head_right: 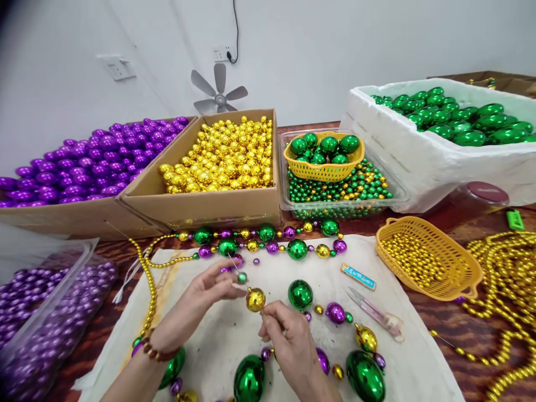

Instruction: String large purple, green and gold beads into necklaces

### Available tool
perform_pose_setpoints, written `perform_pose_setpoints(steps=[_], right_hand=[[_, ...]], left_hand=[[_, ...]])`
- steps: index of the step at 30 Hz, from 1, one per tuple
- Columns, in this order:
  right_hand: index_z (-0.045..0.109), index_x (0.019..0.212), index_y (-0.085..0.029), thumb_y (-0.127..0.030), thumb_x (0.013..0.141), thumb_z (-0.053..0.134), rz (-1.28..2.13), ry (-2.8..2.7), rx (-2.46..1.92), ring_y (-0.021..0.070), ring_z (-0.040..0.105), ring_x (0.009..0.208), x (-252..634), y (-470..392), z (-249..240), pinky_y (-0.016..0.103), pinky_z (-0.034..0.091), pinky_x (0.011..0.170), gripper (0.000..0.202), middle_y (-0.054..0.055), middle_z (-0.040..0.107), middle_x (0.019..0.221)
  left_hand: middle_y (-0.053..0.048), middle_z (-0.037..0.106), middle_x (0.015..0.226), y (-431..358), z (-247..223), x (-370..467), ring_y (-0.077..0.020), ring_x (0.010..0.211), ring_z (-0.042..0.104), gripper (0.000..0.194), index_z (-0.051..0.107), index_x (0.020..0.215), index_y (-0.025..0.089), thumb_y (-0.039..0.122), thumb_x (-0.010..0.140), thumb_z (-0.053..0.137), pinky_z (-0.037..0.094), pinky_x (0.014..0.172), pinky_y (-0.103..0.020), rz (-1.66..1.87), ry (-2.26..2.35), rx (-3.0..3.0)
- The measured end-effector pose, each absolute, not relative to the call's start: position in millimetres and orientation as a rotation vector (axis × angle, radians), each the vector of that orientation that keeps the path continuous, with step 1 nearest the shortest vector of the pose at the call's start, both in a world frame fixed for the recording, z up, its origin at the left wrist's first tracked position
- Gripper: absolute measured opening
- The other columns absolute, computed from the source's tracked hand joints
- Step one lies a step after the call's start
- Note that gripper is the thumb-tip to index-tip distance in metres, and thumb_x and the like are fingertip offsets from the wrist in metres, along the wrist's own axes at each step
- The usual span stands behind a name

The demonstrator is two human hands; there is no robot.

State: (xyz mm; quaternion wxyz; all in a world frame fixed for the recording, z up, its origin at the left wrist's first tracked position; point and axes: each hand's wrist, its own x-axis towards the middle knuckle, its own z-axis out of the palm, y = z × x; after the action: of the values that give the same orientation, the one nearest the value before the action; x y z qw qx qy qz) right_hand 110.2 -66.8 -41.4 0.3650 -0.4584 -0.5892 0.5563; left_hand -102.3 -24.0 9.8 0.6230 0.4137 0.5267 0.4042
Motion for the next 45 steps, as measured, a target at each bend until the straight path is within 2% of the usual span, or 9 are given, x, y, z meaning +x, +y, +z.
perform_pose_setpoints(steps=[3, 6, 9, 13, 18, 23, 28, 34, 45], right_hand=[[0.060, 0.087, -0.019, -0.027, 0.096, 0.044, 1.443, -1.475, -1.153, 0.0131, 0.062, 0.065, 109.1, -66.8, -49.8, 0.022, 0.048, 0.062, 0.020, 0.000, 0.065, 0.071], [0.060, 0.088, -0.018, -0.026, 0.096, 0.045, 1.466, -1.429, -1.143, 0.0130, 0.062, 0.065, 109.5, -65.9, -56.6, 0.023, 0.049, 0.063, 0.018, 0.001, 0.065, 0.072], [0.060, 0.088, -0.018, -0.027, 0.096, 0.046, 1.470, -1.394, -1.152, 0.0127, 0.061, 0.065, 111.0, -65.7, -58.6, 0.022, 0.049, 0.062, 0.019, 0.001, 0.065, 0.072], [0.060, 0.088, -0.018, -0.028, 0.096, 0.047, 1.484, -1.336, -1.178, 0.0117, 0.061, 0.063, 113.8, -67.4, -59.0, 0.021, 0.048, 0.059, 0.019, 0.001, 0.065, 0.071], [0.061, 0.088, -0.018, -0.029, 0.096, 0.048, 1.501, -1.282, -1.190, 0.0110, 0.061, 0.062, 115.3, -68.5, -59.5, 0.019, 0.045, 0.055, 0.019, 0.001, 0.065, 0.071], [0.061, 0.089, -0.018, -0.030, 0.095, 0.048, 1.500, -1.236, -1.172, 0.0111, 0.060, 0.062, 115.3, -68.1, -58.9, 0.019, 0.047, 0.056, 0.019, 0.001, 0.064, 0.070], [0.061, 0.087, -0.017, -0.032, 0.094, 0.049, 1.493, -1.266, -1.152, 0.0120, 0.060, 0.059, 114.8, -69.6, -58.0, 0.021, 0.049, 0.057, 0.020, 0.000, 0.063, 0.067], [0.061, 0.084, -0.017, -0.031, 0.094, 0.048, 1.423, -1.427, -1.170, 0.0132, 0.060, 0.061, 115.5, -73.3, -52.9, 0.022, 0.047, 0.059, 0.022, 0.001, 0.063, 0.066], [0.060, 0.086, -0.019, -0.029, 0.096, 0.044, 1.366, -1.575, -1.182, 0.0130, 0.057, 0.060, 118.2, -76.6, -57.4, 0.023, 0.043, 0.060, 0.021, -0.001, 0.061, 0.066]], left_hand=[[-0.007, 0.067, 0.104, -28.4, -3.2, -121.2, -0.0216, 0.082, 0.066, 0.032, 0.061, 0.113, 0.021, 0.041, 0.089, 0.055, 0.051, 0.078, -0.037, 0.826, 1.611, 1.323], [-0.008, 0.066, 0.104, -17.9, -17.4, -130.2, -0.0246, 0.091, 0.060, 0.026, 0.063, 0.108, 0.020, 0.035, 0.092, 0.050, 0.047, 0.082, -0.039, 0.768, 1.987, 1.899], [-0.010, 0.063, 0.108, -3.2, -25.4, -120.1, -0.0283, 0.099, 0.054, 0.026, 0.063, 0.113, 0.019, 0.026, 0.092, 0.048, 0.043, 0.086, -0.043, 0.455, 2.040, 2.397], [-0.011, 0.059, 0.113, 6.6, -29.8, -98.6, -0.0303, 0.096, 0.051, 0.032, 0.060, 0.119, 0.022, 0.018, 0.088, 0.052, 0.042, 0.078, -0.043, 0.058, 2.054, 2.643], [-0.013, 0.060, 0.108, 9.4, -36.2, -92.4, -0.0290, 0.092, 0.053, 0.027, 0.062, 0.110, 0.019, 0.011, 0.088, 0.047, 0.040, 0.075, -0.043, -0.078, 2.029, 2.682], [-0.011, 0.059, 0.107, 10.4, -25.3, -99.0, -0.0282, 0.099, 0.054, 0.028, 0.061, 0.114, 0.021, 0.021, 0.088, 0.053, 0.041, 0.085, -0.044, 0.470, 1.922, 2.318], [-0.007, 0.063, 0.106, 2.2, -3.7, -101.7, -0.0208, 0.094, 0.060, 0.034, 0.059, 0.121, 0.025, 0.033, 0.088, 0.058, 0.047, 0.088, -0.038, 1.086, 1.345, 1.115], [-0.007, 0.068, 0.100, 0.2, 7.5, -94.8, -0.0230, 0.097, 0.066, 0.023, 0.065, 0.108, 0.019, 0.024, 0.085, 0.065, 0.048, 0.096, -0.041, 1.300, 0.897, 0.376], [-0.010, 0.069, 0.100, 0.3, 6.9, -90.5, -0.0249, 0.097, 0.067, 0.012, 0.067, 0.096, 0.015, 0.019, 0.085, 0.064, 0.053, 0.094, -0.043, 1.382, 0.880, 0.186]])
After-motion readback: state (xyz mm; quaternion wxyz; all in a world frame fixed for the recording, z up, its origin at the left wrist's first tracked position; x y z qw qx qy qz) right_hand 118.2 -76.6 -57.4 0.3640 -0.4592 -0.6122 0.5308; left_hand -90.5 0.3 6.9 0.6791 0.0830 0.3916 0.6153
